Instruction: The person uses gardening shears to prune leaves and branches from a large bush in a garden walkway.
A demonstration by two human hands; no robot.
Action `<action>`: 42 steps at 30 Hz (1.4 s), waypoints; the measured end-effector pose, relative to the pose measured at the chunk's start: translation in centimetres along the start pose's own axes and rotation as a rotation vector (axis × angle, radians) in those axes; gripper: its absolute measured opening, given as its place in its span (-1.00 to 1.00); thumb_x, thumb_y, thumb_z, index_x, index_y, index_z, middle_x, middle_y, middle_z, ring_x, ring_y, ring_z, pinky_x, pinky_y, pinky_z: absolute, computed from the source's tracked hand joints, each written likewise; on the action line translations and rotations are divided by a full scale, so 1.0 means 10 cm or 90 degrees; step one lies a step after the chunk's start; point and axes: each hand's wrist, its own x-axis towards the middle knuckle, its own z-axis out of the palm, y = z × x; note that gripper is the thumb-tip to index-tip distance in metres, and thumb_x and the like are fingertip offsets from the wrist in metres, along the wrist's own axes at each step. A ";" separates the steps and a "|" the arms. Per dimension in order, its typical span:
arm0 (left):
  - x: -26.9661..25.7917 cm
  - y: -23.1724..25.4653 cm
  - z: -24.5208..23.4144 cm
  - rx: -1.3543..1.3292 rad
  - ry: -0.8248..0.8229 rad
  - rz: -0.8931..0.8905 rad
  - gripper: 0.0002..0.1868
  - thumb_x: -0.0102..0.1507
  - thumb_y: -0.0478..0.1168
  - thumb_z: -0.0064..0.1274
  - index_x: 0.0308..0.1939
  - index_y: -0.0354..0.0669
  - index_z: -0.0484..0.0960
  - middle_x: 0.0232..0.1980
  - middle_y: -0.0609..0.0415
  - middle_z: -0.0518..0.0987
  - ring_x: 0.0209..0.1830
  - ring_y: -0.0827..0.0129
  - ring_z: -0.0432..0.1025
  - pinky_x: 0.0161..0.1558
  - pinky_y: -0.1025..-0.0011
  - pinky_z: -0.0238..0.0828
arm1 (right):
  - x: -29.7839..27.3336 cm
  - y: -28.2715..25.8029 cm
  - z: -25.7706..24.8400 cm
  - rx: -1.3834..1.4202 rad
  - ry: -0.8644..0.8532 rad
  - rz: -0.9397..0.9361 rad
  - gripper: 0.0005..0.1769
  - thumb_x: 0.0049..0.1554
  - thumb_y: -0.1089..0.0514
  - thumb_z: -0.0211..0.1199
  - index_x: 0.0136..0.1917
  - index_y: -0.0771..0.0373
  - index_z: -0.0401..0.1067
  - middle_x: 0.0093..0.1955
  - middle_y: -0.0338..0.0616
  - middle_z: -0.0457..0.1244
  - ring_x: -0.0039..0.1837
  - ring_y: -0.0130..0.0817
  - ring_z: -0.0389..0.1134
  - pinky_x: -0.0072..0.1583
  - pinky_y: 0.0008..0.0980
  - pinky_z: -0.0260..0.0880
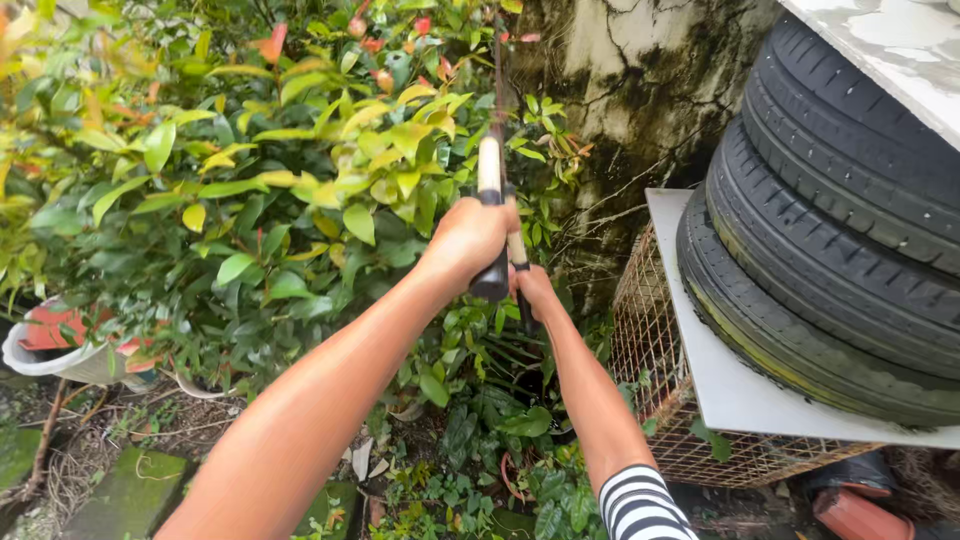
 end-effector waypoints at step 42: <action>-0.07 -1.47 0.36 -0.015 -0.107 -0.227 -0.69 0.18 -0.21 0.00 -0.21 -0.50 0.58 -0.41 -0.22 0.61 -0.59 0.11 0.52 -0.46 0.14 0.52 | -1.02 1.79 -0.14 -0.041 -0.073 0.221 -0.88 -0.04 0.23 0.26 -0.22 0.28 0.39 -0.31 -0.12 0.30 -0.28 -0.28 0.31 -0.19 -0.23 0.28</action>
